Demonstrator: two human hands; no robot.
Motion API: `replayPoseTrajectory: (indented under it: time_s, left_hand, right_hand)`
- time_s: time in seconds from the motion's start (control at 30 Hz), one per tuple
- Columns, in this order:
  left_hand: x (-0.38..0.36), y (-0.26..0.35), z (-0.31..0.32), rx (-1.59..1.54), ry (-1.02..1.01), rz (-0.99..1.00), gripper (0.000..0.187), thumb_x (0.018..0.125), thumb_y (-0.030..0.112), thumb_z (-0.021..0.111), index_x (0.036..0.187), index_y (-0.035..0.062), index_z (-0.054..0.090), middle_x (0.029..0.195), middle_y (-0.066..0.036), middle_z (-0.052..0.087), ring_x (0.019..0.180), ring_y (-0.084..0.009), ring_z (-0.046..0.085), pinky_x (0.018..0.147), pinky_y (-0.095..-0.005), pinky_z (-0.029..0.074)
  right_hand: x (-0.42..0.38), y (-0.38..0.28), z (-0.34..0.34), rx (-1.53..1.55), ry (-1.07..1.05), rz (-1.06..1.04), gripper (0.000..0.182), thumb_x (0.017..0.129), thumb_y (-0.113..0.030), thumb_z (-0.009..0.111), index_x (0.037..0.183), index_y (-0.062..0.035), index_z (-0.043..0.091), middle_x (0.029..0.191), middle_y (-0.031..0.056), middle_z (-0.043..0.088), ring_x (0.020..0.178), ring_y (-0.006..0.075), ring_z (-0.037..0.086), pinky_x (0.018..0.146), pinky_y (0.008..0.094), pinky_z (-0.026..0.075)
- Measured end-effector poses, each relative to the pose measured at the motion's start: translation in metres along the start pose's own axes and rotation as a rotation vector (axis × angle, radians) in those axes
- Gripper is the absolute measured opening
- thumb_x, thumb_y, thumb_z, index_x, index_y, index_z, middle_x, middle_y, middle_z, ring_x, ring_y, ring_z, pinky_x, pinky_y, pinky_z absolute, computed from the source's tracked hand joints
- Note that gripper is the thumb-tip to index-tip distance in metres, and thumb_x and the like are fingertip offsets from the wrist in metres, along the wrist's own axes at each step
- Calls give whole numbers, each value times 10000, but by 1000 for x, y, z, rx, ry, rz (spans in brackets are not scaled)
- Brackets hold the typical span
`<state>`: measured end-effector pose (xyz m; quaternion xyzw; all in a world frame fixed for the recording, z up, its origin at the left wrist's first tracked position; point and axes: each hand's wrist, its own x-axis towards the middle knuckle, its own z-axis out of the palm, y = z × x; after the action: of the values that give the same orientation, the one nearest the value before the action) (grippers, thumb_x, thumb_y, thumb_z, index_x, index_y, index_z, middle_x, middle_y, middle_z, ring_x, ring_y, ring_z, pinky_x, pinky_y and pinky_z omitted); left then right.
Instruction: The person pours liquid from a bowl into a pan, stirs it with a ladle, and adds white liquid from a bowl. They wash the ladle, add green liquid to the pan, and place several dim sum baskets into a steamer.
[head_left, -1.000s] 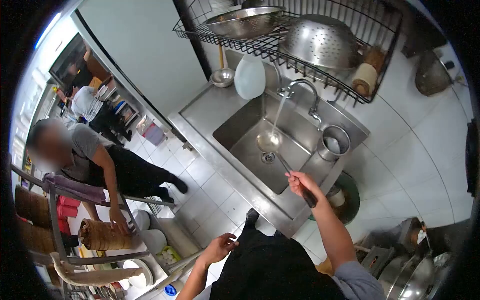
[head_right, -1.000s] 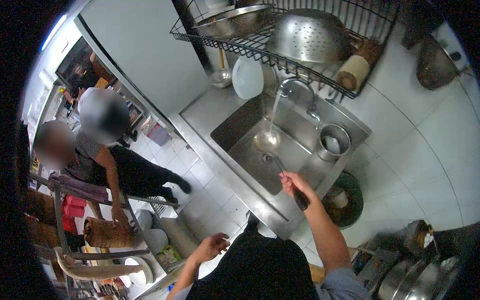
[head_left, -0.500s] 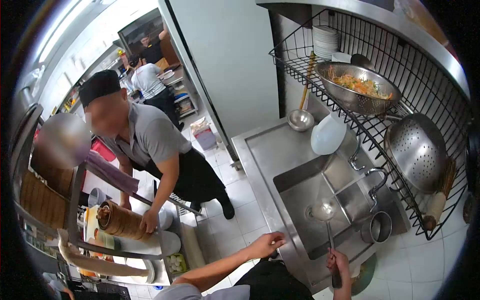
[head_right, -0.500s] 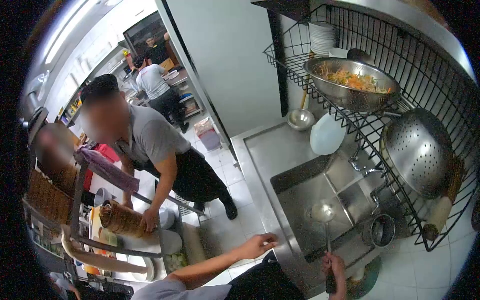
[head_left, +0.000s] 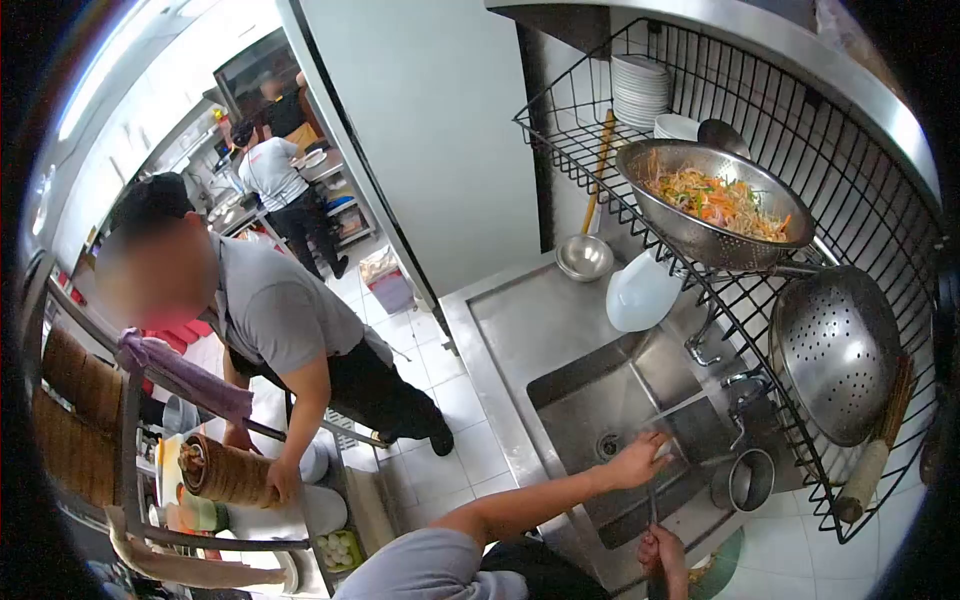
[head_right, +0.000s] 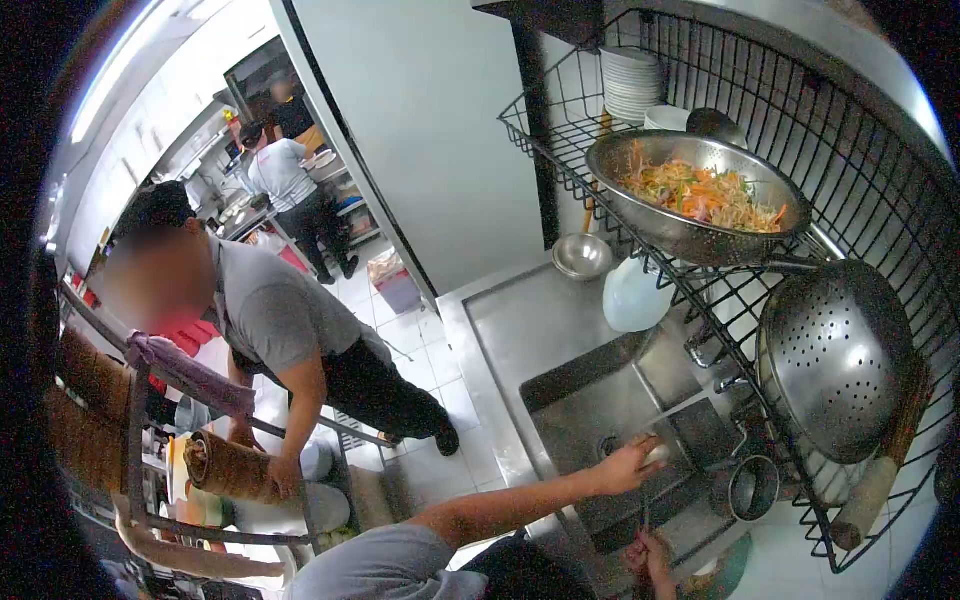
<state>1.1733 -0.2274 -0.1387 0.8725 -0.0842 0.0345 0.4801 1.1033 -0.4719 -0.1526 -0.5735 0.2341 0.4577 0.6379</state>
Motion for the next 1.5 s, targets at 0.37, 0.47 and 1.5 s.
replayPoseTrajectory:
  time_s: [0.37, 0.47, 1.5]
  left_hand:
    - [-67, 20, -24, -354, 0, -71, 339, 932, 169, 567, 1234, 17, 554, 738, -225, 609, 665, -365, 608, 635, -421, 461]
    - [-96, 21, -45, -353, -55, -197, 381, 955, 187, 545, 1300, 28, 520, 715, -185, 596, 622, -266, 590, 619, -408, 458]
    - [-218, 10, -108, -454, 21, -502, 277, 987, 79, 505, 1246, -14, 540, 854, -74, 661, 702, -109, 590, 624, -262, 501]
  right_hand:
    - [-12, -1, 10, 110, -172, 92, 317, 960, -269, 499, 691, -107, 457, 507, 11, 395, 422, 184, 391, 438, 343, 363]
    - [10, 8, 23, 28, 169, -12, 319, 973, -325, 516, 740, -115, 459, 510, 5, 394, 422, 169, 384, 422, 340, 335]
    - [-40, 4, 81, 188, 135, -138, 311, 948, -197, 579, 668, -123, 465, 542, -13, 411, 455, 100, 384, 464, 277, 325]
